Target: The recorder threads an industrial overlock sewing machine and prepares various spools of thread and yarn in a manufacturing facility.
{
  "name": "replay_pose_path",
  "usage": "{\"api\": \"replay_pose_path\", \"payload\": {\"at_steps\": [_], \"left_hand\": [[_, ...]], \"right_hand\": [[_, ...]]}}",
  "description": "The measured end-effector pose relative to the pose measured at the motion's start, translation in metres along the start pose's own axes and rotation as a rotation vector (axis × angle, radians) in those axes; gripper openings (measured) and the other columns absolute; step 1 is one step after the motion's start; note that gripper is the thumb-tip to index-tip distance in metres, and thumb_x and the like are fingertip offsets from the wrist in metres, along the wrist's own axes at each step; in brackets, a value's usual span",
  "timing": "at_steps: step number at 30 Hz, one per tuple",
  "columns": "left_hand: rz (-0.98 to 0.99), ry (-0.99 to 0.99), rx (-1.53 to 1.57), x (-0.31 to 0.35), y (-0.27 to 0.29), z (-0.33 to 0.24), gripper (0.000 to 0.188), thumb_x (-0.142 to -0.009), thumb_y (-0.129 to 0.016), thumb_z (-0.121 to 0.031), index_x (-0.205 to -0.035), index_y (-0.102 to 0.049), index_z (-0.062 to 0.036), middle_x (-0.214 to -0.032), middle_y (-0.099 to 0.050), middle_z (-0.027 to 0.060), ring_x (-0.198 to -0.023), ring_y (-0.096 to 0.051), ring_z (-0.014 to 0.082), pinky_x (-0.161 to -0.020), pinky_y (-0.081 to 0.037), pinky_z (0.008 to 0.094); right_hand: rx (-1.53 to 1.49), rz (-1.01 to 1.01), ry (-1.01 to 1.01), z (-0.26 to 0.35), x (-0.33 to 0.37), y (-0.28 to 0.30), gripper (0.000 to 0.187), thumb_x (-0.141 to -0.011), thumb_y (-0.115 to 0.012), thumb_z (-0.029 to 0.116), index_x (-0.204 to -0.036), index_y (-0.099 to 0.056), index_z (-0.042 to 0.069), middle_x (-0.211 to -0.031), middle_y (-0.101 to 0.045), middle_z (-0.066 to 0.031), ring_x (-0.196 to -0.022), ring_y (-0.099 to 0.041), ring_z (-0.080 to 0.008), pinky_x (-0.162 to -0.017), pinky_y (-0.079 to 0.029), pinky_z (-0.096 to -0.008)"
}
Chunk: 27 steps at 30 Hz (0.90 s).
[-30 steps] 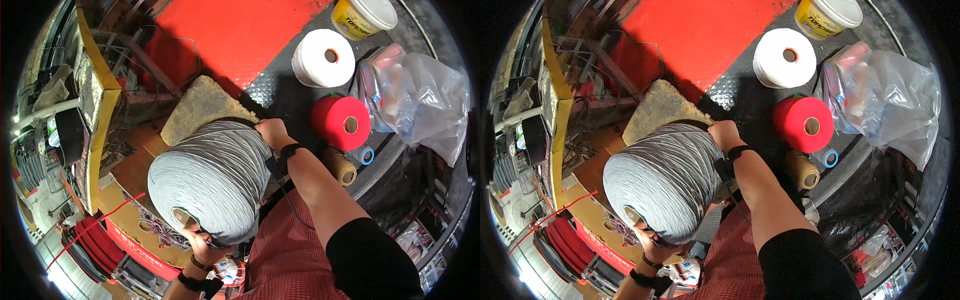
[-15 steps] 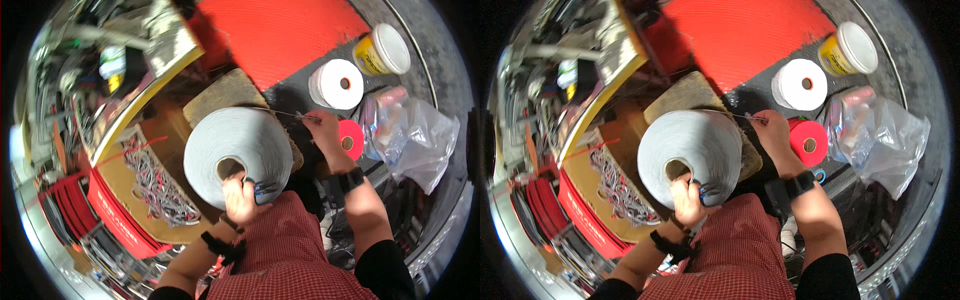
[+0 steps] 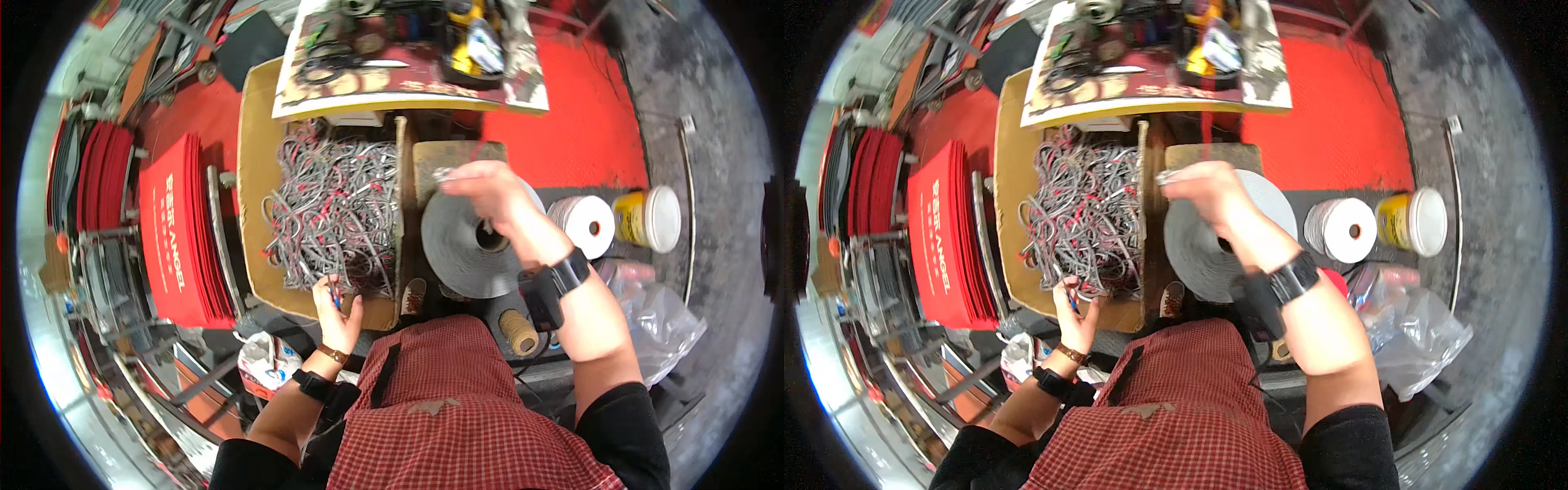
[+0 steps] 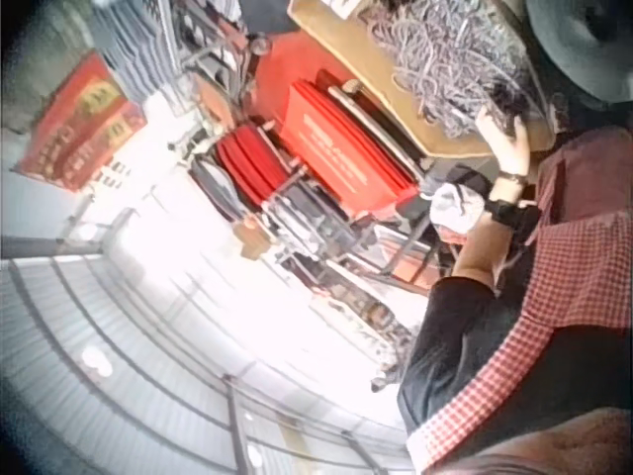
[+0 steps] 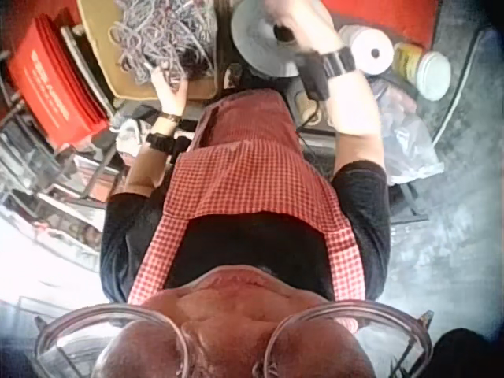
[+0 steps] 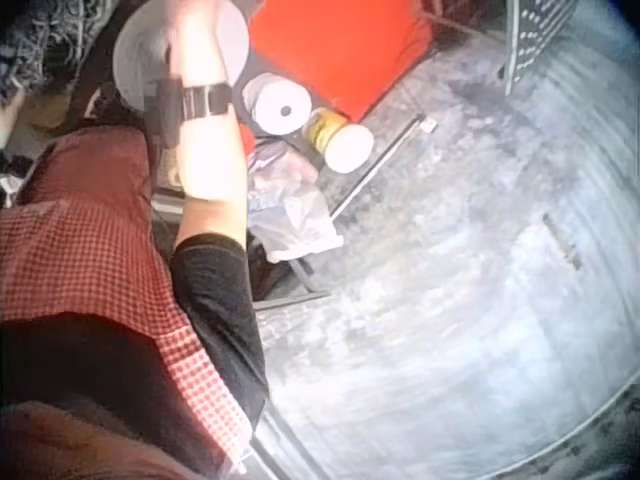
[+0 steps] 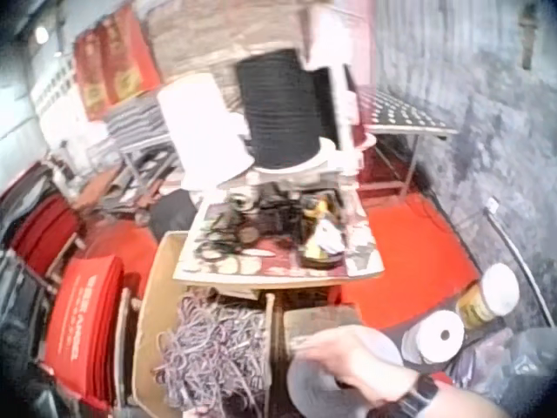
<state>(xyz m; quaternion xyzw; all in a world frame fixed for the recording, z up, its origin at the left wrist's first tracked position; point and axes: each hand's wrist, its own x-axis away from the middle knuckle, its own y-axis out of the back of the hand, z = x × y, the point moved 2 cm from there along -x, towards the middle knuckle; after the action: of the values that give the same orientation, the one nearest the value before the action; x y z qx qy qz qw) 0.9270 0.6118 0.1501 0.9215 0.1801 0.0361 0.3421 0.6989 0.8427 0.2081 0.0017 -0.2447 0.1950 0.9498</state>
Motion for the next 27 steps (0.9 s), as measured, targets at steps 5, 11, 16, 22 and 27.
{"api": "replay_pose_path", "payload": {"at_steps": [5, 11, 16, 22, 27], "left_hand": [[-0.073, 0.164, -0.016, 0.021, 0.052, 0.023, 0.047, -0.065, -0.064, -0.001, -0.107, -0.043, 0.0013, -0.101, -0.043, 0.0162, -0.096, -0.045, 0.0319, -0.087, -0.035, 0.0355], [-0.207, 0.278, 0.184, 0.016, 0.09, 0.035, 0.031, -0.072, -0.061, 0.0, -0.099, -0.044, -0.0007, -0.093, -0.049, 0.0068, -0.093, -0.048, 0.0166, -0.085, -0.037, 0.0293], [-0.137, 0.144, 0.794, -0.043, 0.11, -0.007, 0.007, -0.081, -0.052, 0.002, -0.084, -0.047, -0.0016, -0.101, -0.054, 0.0071, -0.093, -0.049, 0.0128, -0.086, -0.038, 0.0264], [0.383, 0.02, 1.543, -0.087, 0.09, -0.115, 0.016, -0.087, -0.045, -0.014, -0.093, -0.051, -0.0003, -0.11, -0.052, 0.0093, -0.102, -0.047, 0.0156, -0.089, -0.035, 0.0304], [0.711, -0.001, 1.556, -0.087, 0.092, -0.178, 0.026, -0.088, -0.044, -0.024, -0.068, -0.037, -0.0088, -0.062, -0.044, 0.0039, -0.058, -0.039, 0.0124, -0.057, -0.032, 0.0238]], "right_hand": [[0.137, 0.413, 0.149, 0.027, -0.028, -0.12, 0.023, -0.076, -0.065, 0.024, -0.089, -0.065, 0.004, -0.061, -0.057, 0.0011, -0.049, -0.049, -0.0091, -0.043, -0.036, -0.0239], [1.092, 0.44, 0.21, 0.071, -0.019, -0.155, 0.026, -0.081, -0.053, 0.025, -0.075, -0.063, 0.002, -0.066, -0.058, -0.0139, -0.067, -0.058, -0.0226, -0.064, -0.044, -0.0343], [1.022, 0.55, 0.221, 0.12, 0.027, -0.166, 0.023, -0.083, -0.051, 0.022, -0.077, -0.065, 0.006, -0.07, -0.061, -0.0081, -0.065, -0.056, -0.0185, -0.063, -0.044, -0.0305], [0.473, 0.659, 0.105, 0.189, 0.096, -0.171, 0.023, -0.089, -0.049, 0.022, -0.077, -0.061, 0.007, -0.056, -0.042, 0.0092, -0.051, -0.032, -0.001, -0.046, -0.025, -0.0176], [1.188, 0.017, 0.661, 0.21, 0.112, -0.119, 0.027, -0.08, -0.058, 0.021, -0.099, -0.059, 0.001, -0.09, -0.057, -0.0139, -0.088, -0.057, -0.0249, -0.079, -0.045, -0.0345]]}}
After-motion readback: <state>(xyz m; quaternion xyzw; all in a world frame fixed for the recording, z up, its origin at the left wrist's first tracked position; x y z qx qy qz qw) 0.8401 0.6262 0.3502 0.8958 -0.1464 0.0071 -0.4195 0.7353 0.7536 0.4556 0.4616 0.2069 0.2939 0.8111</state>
